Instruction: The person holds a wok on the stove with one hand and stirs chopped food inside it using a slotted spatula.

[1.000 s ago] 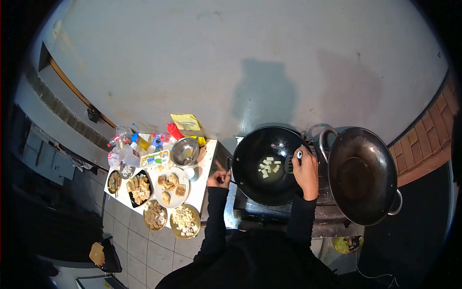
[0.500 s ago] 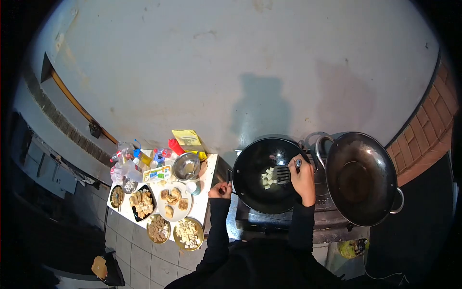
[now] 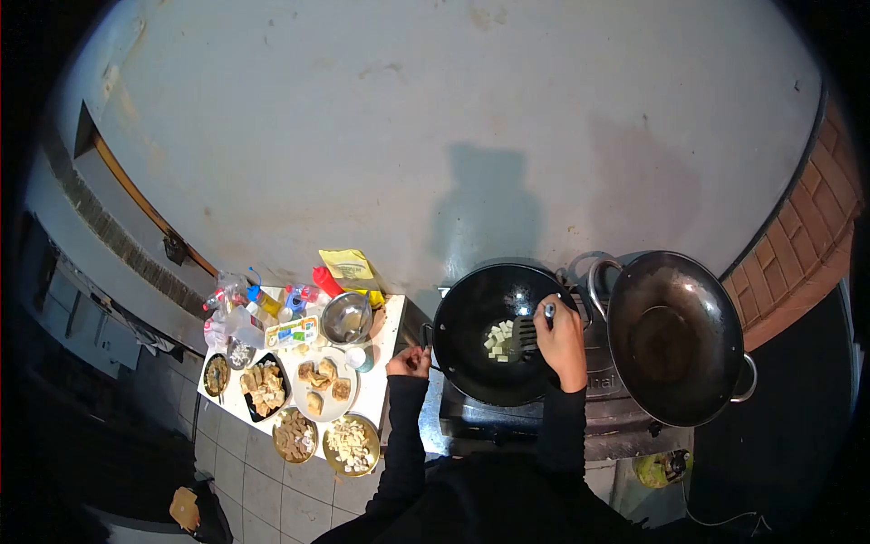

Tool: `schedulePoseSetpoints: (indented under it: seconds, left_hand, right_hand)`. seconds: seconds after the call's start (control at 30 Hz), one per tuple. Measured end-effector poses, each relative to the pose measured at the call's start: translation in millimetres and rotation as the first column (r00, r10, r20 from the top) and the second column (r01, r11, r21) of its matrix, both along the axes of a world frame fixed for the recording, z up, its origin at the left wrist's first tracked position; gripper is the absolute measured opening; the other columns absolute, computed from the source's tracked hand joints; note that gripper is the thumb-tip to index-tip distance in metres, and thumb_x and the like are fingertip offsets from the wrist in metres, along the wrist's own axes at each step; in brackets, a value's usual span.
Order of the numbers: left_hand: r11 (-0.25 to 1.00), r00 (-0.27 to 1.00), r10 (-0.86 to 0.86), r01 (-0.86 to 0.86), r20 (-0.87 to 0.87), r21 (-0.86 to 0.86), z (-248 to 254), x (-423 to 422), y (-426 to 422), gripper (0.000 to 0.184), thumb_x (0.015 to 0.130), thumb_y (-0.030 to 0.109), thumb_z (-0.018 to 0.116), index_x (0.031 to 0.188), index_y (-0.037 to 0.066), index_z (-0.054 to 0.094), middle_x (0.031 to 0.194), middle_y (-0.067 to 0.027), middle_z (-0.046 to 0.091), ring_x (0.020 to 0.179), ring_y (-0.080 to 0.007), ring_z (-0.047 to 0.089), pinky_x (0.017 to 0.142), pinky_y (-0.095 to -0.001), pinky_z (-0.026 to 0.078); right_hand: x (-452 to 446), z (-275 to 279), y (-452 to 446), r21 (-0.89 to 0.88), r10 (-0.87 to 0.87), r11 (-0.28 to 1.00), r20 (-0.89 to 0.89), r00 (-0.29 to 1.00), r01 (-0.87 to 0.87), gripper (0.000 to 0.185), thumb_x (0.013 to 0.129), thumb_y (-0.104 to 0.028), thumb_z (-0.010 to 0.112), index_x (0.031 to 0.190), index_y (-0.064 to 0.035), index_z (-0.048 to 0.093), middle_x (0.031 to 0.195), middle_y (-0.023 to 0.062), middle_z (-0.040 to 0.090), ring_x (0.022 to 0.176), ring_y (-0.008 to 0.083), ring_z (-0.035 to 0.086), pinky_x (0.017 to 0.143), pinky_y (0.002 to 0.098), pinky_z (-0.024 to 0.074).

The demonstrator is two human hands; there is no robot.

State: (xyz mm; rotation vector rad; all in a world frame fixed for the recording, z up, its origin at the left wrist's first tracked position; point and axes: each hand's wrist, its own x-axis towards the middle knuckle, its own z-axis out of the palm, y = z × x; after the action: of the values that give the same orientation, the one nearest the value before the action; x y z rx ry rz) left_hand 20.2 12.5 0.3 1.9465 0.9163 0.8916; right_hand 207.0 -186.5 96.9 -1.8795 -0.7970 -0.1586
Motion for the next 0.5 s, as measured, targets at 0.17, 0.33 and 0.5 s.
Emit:
schedulePoseSetpoints:
  seconds: [0.17,0.33,0.5]
  left_hand:
    - [1.000,1.000,0.002,-0.002,-0.015,-0.015,8,0,-2,0.019,0.081,0.016,0.074,0.077,-0.001,0.066,0.058,0.0002,0.050,0.054,-0.0063,0.043,0.051,-0.0241,0.040]
    - [0.999,0.999,0.012,-0.013,-0.034,-0.034,2,-1,1,0.019,0.081,0.015,0.075,0.079,-0.002,0.066,0.057,0.0007,0.050,0.053,-0.0059,0.043,0.051,-0.0239,0.039]
    - [0.997,1.000,0.004,-0.002,0.025,-0.071,-10,-3,6,0.019,0.079,0.016,0.076,0.081,-0.002,0.068,0.058,0.0011,0.051,0.053,-0.0061,0.044,0.051,-0.0236,0.040]
  right_hand:
    - [9,-13,-5,-0.102,-0.070,0.992,0.067,0.995,0.076,0.006,0.084,-0.005,0.055,0.083,0.0013,0.054,0.078,0.0241,0.061,0.078,0.0476,0.058,0.065,0.0526,0.0438]
    - [9,-12,-7,0.001,0.042,0.999,-0.018,0.999,-0.042,0.009,0.085,-0.007,0.055,0.082,0.0018,0.055,0.077,0.0244,0.060,0.076,0.0472,0.058,0.064,0.0506,0.0442]
    - [10,-2,-19,-0.049,-0.079,0.996,0.002,0.997,0.079,0.009,0.086,-0.007,0.055,0.084,0.0019,0.057,0.077,0.0253,0.059,0.077,0.0463,0.058,0.065,0.0502,0.0437]
